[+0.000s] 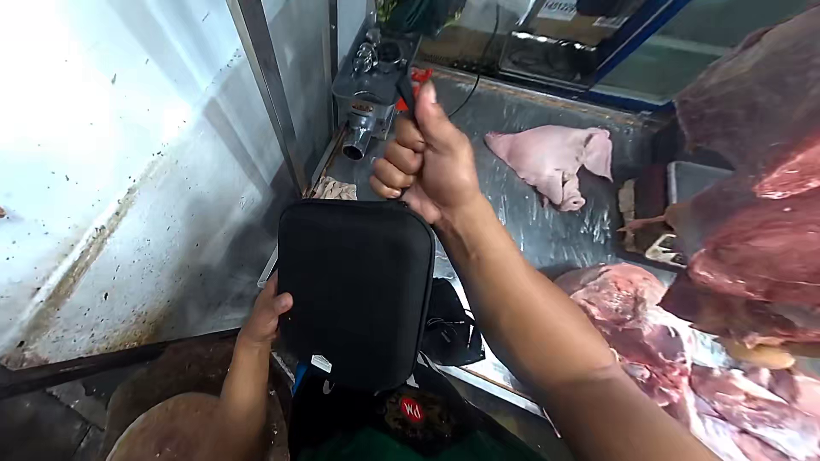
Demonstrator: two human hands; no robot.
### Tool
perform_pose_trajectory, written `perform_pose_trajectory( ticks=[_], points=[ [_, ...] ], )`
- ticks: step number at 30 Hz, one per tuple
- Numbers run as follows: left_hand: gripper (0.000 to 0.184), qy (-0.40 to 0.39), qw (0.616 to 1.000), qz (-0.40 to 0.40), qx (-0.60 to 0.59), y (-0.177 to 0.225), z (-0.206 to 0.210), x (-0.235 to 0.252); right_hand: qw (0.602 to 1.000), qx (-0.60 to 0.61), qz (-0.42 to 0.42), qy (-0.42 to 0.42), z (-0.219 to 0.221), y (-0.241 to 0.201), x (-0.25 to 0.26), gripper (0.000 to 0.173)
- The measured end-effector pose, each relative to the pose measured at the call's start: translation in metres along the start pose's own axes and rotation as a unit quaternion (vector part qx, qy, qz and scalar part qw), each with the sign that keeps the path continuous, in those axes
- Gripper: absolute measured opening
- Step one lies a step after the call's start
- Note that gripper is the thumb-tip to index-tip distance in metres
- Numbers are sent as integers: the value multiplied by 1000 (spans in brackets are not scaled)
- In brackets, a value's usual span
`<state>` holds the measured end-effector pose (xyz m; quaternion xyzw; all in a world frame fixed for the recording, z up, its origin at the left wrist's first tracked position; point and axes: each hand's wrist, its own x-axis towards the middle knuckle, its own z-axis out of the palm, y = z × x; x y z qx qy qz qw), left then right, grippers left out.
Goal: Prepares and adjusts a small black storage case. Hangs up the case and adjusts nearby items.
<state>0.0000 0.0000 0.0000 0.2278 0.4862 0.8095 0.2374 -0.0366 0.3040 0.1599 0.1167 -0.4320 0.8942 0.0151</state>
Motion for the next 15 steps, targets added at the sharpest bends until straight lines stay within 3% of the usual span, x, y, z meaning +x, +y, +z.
perform_pose_trajectory(
  ticks=[2,4,5,8,10,12,15],
  points=[
    [61,3,998,-7,-55,-8,-3,4,990,-116,22,72,-8,4,9,53],
    [74,33,997,-44,-55,-8,-3,2,922,-355,17,156,-19,16,-6,37],
    [80,56,994,-67,-61,-5,-1,0,877,-438,23,195,-24,23,-22,41],
    [77,157,976,-90,-122,-1,4,-6,809,-526,-32,262,-36,45,-84,48],
    [62,234,954,-88,-164,6,7,-5,802,-534,-74,257,-32,65,-120,39],
    [47,309,922,-80,-221,17,15,9,814,-541,-83,193,-22,85,-144,36],
    [35,330,904,-21,-272,26,25,37,828,-552,-58,74,-9,111,-150,30]
  ],
)
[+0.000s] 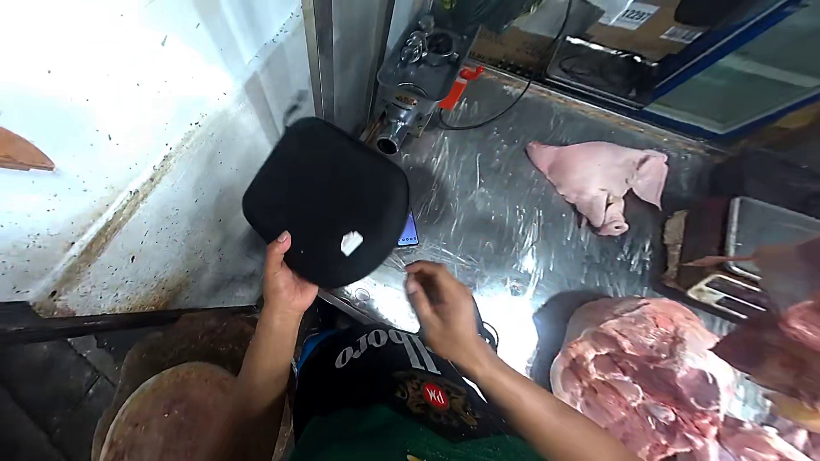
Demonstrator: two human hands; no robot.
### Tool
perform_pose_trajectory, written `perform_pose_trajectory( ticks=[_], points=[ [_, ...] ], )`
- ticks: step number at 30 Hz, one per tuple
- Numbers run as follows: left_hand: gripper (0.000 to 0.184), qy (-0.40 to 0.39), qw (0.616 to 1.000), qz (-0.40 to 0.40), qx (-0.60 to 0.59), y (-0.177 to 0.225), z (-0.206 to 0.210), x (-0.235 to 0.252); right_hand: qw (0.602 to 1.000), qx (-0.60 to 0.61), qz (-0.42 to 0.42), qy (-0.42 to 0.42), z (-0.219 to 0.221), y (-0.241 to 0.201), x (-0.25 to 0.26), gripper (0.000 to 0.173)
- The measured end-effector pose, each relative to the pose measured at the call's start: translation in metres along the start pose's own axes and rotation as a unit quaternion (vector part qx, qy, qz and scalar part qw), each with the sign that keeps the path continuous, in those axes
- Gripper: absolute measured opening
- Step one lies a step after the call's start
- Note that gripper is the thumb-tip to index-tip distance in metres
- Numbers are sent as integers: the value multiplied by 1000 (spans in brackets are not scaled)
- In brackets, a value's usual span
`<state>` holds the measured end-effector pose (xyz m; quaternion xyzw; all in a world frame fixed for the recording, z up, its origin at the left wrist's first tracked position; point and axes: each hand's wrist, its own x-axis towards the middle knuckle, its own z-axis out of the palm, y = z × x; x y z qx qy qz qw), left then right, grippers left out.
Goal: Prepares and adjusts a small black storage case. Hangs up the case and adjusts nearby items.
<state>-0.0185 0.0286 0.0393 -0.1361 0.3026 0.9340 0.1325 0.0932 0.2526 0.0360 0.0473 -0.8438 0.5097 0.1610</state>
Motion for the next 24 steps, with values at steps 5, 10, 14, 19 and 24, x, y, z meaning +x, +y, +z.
perform_pose_trajectory(
  ticks=[5,10,14,19,24],
  points=[
    [27,-38,997,62,-19,-5,40,9,993,58,37,-91,10,-2,28,34],
    [34,-96,989,100,44,7,29,14,979,162,117,-37,-24,19,34,26],
    [24,-174,954,174,174,38,-29,32,974,181,134,6,-56,36,31,27],
    [28,-300,897,123,300,52,-101,34,976,197,88,-40,-52,26,40,29],
    [36,-358,899,-5,250,47,-92,40,970,210,76,-93,-39,26,54,46]
  ],
)
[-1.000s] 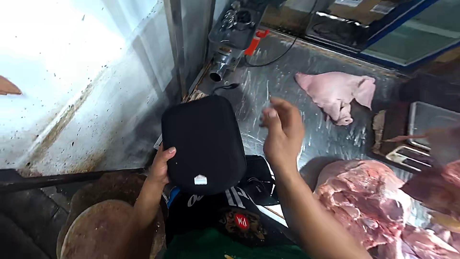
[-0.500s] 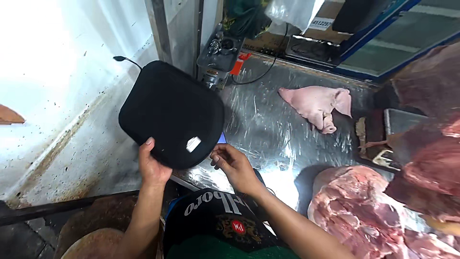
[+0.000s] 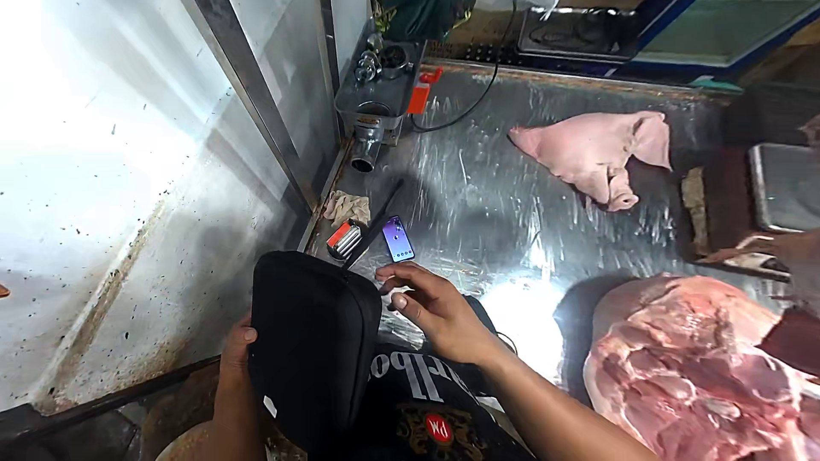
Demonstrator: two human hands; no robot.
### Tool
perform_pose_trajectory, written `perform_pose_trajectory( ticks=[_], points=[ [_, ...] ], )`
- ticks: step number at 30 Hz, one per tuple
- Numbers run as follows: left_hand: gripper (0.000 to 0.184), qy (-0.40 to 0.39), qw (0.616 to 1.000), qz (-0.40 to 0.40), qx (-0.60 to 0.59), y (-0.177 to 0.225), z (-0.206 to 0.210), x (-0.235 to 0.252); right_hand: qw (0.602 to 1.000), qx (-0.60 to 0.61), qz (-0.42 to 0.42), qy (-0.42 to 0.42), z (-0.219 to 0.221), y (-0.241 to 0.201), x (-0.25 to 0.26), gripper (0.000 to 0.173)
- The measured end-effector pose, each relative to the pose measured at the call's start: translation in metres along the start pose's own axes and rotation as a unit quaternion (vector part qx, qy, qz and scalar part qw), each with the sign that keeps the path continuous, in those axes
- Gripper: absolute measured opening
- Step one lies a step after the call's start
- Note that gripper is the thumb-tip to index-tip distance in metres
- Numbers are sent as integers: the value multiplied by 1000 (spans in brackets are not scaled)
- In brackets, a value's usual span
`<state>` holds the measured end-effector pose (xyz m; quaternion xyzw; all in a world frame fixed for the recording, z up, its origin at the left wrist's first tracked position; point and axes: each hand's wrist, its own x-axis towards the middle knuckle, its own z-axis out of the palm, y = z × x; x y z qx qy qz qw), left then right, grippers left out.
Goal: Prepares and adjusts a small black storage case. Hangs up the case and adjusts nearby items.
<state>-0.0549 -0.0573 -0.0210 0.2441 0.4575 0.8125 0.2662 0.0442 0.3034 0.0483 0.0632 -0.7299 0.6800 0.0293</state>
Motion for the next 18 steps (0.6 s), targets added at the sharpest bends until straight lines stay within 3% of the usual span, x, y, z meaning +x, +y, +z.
perform_pose_trajectory(
  ticks=[2,4,6,7,9,13,18],
  points=[
    [40,-1,999,-36,13,8,5,17,1000,7,14,-27,1,0,9,68],
    [65,5,996,-61,64,12,7,36,998,19,52,-43,4,0,20,91],
    [101,0,992,-57,116,12,8,58,996,47,75,11,6,5,30,93],
    [108,1,992,-48,118,10,11,66,995,59,73,46,4,9,35,88],
    [101,-12,995,-44,87,8,17,75,995,69,39,61,-9,15,40,78],
    [73,-76,993,-60,61,3,9,83,994,105,-29,11,-33,22,38,57],
    [56,-97,989,-104,38,-18,2,90,997,58,-28,47,-47,24,29,17]
  ],
)
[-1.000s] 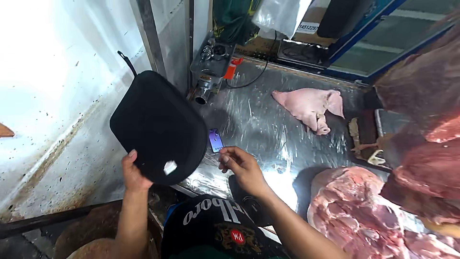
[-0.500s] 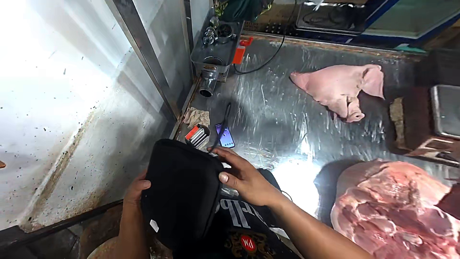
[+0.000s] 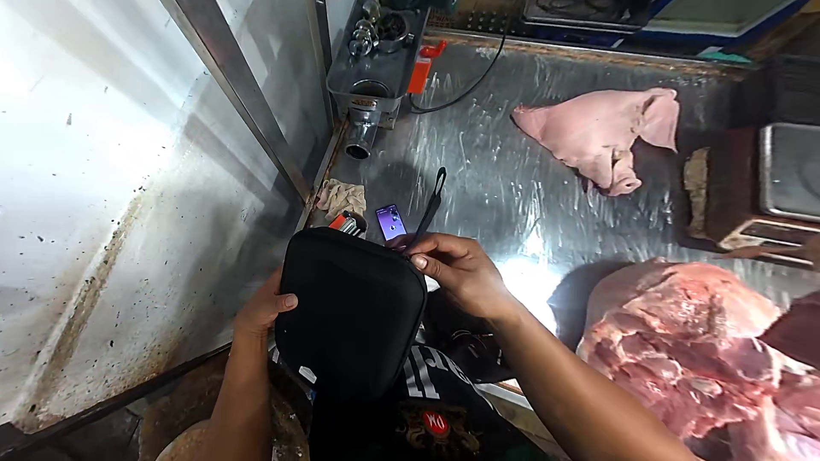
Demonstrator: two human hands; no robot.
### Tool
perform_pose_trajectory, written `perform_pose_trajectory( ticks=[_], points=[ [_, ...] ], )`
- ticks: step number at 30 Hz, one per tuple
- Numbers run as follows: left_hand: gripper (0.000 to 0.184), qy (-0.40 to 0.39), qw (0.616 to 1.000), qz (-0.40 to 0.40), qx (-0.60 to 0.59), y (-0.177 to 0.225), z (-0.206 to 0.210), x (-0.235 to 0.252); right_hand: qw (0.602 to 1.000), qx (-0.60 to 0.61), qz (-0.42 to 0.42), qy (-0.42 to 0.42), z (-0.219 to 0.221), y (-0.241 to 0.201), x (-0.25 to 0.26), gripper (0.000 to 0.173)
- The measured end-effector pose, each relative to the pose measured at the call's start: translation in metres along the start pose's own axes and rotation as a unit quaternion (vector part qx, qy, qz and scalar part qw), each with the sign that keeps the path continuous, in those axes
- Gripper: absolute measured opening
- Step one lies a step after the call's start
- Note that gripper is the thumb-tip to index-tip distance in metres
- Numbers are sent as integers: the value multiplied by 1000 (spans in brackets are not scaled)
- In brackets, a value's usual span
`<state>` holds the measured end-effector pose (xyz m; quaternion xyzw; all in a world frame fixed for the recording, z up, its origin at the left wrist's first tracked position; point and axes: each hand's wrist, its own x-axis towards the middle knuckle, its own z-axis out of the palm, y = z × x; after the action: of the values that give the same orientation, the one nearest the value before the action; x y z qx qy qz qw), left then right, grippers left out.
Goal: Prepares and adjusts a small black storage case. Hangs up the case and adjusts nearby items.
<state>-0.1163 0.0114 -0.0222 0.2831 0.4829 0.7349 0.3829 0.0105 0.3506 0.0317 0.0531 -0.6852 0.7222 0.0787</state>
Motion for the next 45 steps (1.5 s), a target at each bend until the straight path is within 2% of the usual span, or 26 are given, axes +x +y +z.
perform_pose_trajectory(
  ticks=[2,4,5,7,9,11,13,17,21,25,29,31,32,34,35,37,38,39,41,42,43,45],
  points=[
    [55,-4,1000,-15,-9,0,2,2,984,-177,-37,5,-4,-6,-2,17],
    [57,34,999,-30,-5,1,7,-2,916,-384,-116,-13,-8,-12,-2,23],
    [59,67,997,-35,-1,0,10,-7,881,-449,-148,-28,-11,-16,-3,24],
    [68,160,986,-50,10,-2,21,-22,835,-516,-175,-80,-16,-22,-10,23],
    [83,260,962,-74,28,-2,33,-41,818,-525,-170,-160,-7,-21,-24,22],
    [95,351,932,-88,36,1,43,-57,809,-514,-172,-228,19,-16,-35,20],
    [91,423,903,-71,30,3,47,-71,805,-500,-191,-255,45,-9,-43,19],
    [49,497,867,34,-29,18,48,-82,814,-465,-214,-274,71,-7,-37,19],
    [24,512,844,120,-109,33,60,-65,826,-448,-243,-241,102,-12,-33,20],
    [38,564,801,135,-151,26,97,-15,844,-446,-238,-179,146,-6,-43,21],
    [47,646,754,92,-82,8,119,27,844,-487,-214,-62,162,5,-50,21],
    [52,640,756,85,-103,1,121,35,846,-492,-196,-63,153,8,-49,23],
    [55,625,765,92,-124,0,121,38,856,-479,-174,-90,145,7,-48,26],
    [57,581,789,91,-178,0,119,37,900,-401,-82,-149,116,1,-49,31],
    [56,559,800,83,-203,2,117,34,931,-337,-15,-141,96,0,-50,32],
    [54,521,826,66,-204,4,114,27,981,-162,104,-40,55,7,-53,39],
    [54,509,839,50,-186,3,114,24,988,-60,140,16,36,13,-54,48],
    [56,491,854,34,-168,1,116,20,986,29,155,52,21,20,-56,66],
    [64,449,883,-3,-133,-6,122,20,981,131,133,59,1,27,-55,106],
    [71,424,898,-24,-112,-11,126,21,981,142,116,64,-4,26,-56,113],
    [77,394,913,-41,-95,-17,131,22,979,150,112,81,-6,25,-59,112],
    [85,327,939,-81,-66,-24,136,18,969,181,128,113,-12,22,-69,98]
  ],
)
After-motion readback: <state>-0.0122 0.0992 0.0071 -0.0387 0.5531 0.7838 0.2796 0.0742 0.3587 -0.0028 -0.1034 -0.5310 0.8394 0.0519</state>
